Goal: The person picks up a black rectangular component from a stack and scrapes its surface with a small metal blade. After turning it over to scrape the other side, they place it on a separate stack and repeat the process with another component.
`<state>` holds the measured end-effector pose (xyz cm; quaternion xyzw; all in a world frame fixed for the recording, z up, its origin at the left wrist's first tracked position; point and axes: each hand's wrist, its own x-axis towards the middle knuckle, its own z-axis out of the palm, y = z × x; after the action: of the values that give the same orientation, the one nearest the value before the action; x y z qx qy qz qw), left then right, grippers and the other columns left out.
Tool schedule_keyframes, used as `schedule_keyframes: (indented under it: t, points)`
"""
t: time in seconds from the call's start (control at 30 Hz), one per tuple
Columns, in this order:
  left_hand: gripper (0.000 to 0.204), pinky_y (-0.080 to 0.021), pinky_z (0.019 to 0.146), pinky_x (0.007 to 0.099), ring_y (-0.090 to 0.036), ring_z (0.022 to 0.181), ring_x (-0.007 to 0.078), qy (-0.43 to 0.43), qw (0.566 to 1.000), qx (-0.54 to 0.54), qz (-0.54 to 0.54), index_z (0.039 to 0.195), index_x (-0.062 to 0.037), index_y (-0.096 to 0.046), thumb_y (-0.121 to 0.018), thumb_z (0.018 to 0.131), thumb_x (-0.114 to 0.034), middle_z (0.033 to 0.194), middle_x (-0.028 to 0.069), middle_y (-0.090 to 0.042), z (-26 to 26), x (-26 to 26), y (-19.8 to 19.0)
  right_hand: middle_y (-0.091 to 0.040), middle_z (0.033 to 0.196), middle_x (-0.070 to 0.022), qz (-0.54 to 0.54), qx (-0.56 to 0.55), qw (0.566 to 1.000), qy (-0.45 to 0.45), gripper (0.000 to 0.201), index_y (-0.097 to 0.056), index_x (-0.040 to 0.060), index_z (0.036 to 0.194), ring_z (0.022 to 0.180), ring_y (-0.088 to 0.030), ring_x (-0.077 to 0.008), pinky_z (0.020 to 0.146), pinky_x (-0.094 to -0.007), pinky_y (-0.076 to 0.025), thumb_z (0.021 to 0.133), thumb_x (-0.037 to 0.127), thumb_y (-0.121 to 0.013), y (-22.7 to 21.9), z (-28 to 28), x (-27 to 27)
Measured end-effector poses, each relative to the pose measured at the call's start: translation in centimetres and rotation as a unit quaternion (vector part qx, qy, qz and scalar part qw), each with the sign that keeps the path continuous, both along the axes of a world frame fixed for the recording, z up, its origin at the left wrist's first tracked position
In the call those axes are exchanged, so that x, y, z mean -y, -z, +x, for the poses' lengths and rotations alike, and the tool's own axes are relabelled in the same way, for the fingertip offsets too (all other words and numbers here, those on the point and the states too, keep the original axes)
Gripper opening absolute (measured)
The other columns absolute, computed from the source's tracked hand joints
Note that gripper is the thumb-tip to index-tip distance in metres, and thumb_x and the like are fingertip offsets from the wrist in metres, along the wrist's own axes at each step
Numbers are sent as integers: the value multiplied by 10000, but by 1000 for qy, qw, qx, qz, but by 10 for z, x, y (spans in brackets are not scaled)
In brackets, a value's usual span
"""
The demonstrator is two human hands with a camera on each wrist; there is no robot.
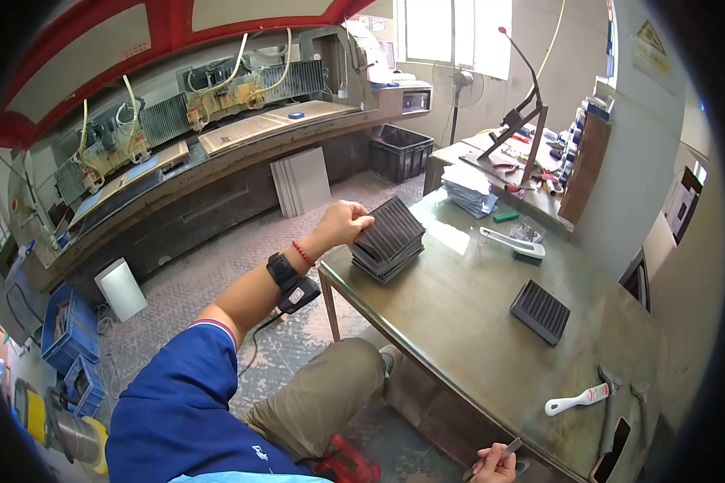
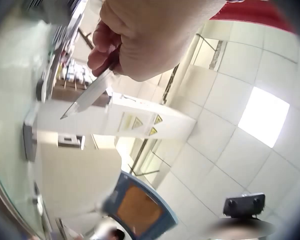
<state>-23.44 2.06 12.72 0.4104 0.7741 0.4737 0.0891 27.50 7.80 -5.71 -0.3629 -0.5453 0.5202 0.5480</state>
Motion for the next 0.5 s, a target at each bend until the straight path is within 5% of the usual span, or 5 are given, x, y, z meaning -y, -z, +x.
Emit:
schedule_keyframes:
  t: [0.03, 0.1, 0.2, 0.33, 0.5]
  points:
    - [266, -500, 492, 297, -598, 512, 153, 1, 1000, -2, 4, 925, 31, -664, -646, 877, -229, 719, 81, -670, -1, 2, -2, -590, 633, -53, -13, 10, 1000, 3, 164, -559, 43, 870, 348, -363, -41, 325, -192, -276, 944, 187, -583, 1, 1, 0]
    - [429, -541, 721, 375, -671, 818, 265, -89, 931, -271, -229, 955, 12, -672, -656, 840, -401, 939, 186, -672, 2, 2, -6, -590, 633, -52, -1, 14, 1000, 15, 170, -557, 43, 861, 351, -364, -39, 327, -192, -275, 942, 189, -587, -2, 0, 0]
    - [575, -476, 867, 429, -576, 1057, 345, -119, 905, -361, -190, 1022, -1, -643, -664, 786, -526, 1107, 215, -587, 7, -1, -5, -589, 632, -48, 18, 14, 999, 31, 179, -555, 43, 842, 360, -365, -35, 331, -189, -273, 938, 190, -593, -11, -2, 5]
    - [650, -450, 944, 411, -518, 1138, 381, -24, 926, -341, -159, 1109, 1, -615, -671, 774, -553, 1211, 238, -511, 14, -21, -22, -582, 626, -39, 31, 5, 999, 38, 174, -557, 46, 825, 381, -373, -30, 343, -183, -271, 935, 176, -596, -20, 0, 9]
    - [949, -391, 1014, 458, -413, 1244, 435, 62, 908, -301, -284, 1356, -19, -425, -638, 718, -690, 1327, 291, -418, 4, -64, -31, -577, 623, -24, 63, 26, 997, 47, 130, -560, 40, 816, 436, -402, -25, 370, -186, -274, 922, 110, -587, -31, -4, 21]
